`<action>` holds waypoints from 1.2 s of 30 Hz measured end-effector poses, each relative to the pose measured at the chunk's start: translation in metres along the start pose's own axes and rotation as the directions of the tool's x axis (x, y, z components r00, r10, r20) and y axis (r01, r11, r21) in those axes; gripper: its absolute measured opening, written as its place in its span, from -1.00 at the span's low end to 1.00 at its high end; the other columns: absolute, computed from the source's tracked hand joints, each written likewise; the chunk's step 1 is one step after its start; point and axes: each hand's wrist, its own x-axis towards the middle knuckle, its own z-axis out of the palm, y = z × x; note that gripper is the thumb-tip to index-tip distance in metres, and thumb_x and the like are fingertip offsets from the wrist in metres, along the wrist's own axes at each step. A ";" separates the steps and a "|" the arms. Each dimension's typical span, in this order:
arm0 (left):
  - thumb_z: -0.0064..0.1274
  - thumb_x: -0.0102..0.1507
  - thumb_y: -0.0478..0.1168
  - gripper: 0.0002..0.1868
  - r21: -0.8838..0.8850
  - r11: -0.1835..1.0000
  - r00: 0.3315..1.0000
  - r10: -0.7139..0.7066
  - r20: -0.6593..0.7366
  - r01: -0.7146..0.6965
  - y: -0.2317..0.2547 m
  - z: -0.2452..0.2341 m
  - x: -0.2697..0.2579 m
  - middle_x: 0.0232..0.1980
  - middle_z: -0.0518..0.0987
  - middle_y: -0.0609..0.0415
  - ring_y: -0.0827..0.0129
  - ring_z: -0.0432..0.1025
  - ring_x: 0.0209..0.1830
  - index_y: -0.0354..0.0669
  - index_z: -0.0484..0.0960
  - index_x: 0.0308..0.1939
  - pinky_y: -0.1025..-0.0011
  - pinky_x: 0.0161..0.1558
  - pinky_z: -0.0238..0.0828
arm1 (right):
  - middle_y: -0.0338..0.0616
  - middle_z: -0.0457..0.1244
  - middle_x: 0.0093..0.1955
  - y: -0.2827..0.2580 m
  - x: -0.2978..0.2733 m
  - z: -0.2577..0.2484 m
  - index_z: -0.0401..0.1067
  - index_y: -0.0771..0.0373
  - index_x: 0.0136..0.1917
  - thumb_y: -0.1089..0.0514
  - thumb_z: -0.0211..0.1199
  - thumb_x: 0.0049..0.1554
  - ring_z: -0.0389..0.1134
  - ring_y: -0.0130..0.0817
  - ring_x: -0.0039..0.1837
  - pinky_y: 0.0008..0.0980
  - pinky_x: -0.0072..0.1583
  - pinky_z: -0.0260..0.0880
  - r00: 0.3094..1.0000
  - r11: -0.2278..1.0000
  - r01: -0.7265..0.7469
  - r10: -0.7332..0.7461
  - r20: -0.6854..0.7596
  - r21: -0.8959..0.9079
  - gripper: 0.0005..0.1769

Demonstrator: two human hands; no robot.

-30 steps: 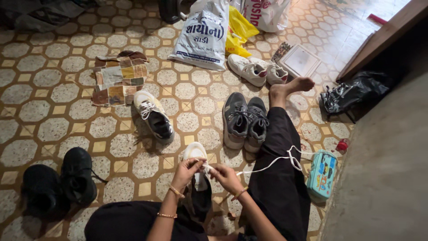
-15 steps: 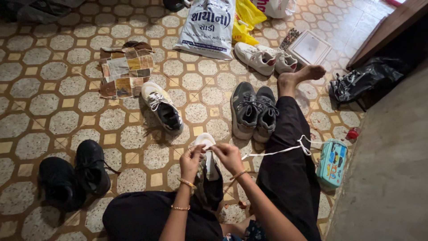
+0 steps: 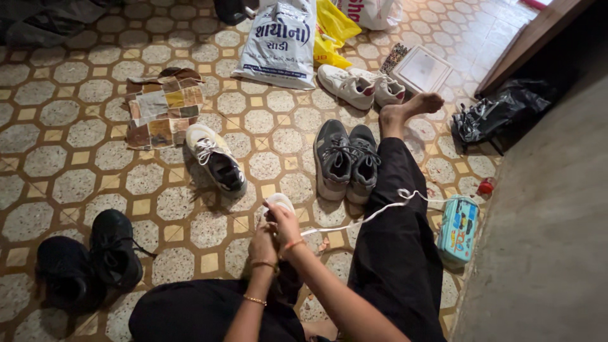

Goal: The person sits on the floor and threads a white shoelace through the eyelets of a white sneaker. They pull the lace through each eyelet in sequence and tie the ends together to secure the shoe.

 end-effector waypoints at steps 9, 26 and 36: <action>0.16 0.18 -0.12 -0.77 -0.035 0.999 0.998 0.018 0.055 -0.016 -0.044 0.022 0.034 -0.07 0.67 -0.01 0.02 0.57 -0.08 0.09 0.78 -0.10 0.16 -0.07 0.51 | 0.10 0.37 -0.01 0.023 -0.023 -0.047 0.56 0.26 -0.03 0.28 0.27 0.07 0.44 0.08 -0.01 -0.16 0.01 0.46 0.632 0.201 0.610 -0.707 0.317 -0.767 -0.82; 0.14 0.19 -0.15 -0.75 -0.096 0.991 0.993 0.098 0.063 -0.091 -0.025 0.000 0.020 -0.10 0.69 -0.10 -0.04 0.58 -0.10 -0.07 0.75 -0.09 0.14 -0.06 0.51 | 0.04 0.36 -0.19 0.012 -0.040 -0.037 0.28 0.12 0.41 0.20 0.30 0.11 0.42 0.06 -0.12 -0.07 -0.07 0.42 0.732 0.183 0.485 -0.620 0.282 -0.855 -0.40; 0.11 0.18 -0.19 -0.73 -0.022 0.976 0.975 0.217 0.054 -0.216 -0.024 -0.002 0.019 -0.06 0.65 -0.11 -0.05 0.54 -0.05 -0.12 0.72 -0.06 0.13 0.00 0.48 | -0.03 0.42 -0.11 0.025 -0.022 -0.044 0.10 0.07 0.56 0.27 0.28 0.06 0.47 -0.05 -0.09 -0.14 -0.01 0.45 0.787 0.388 0.408 -0.608 0.103 -0.826 -0.17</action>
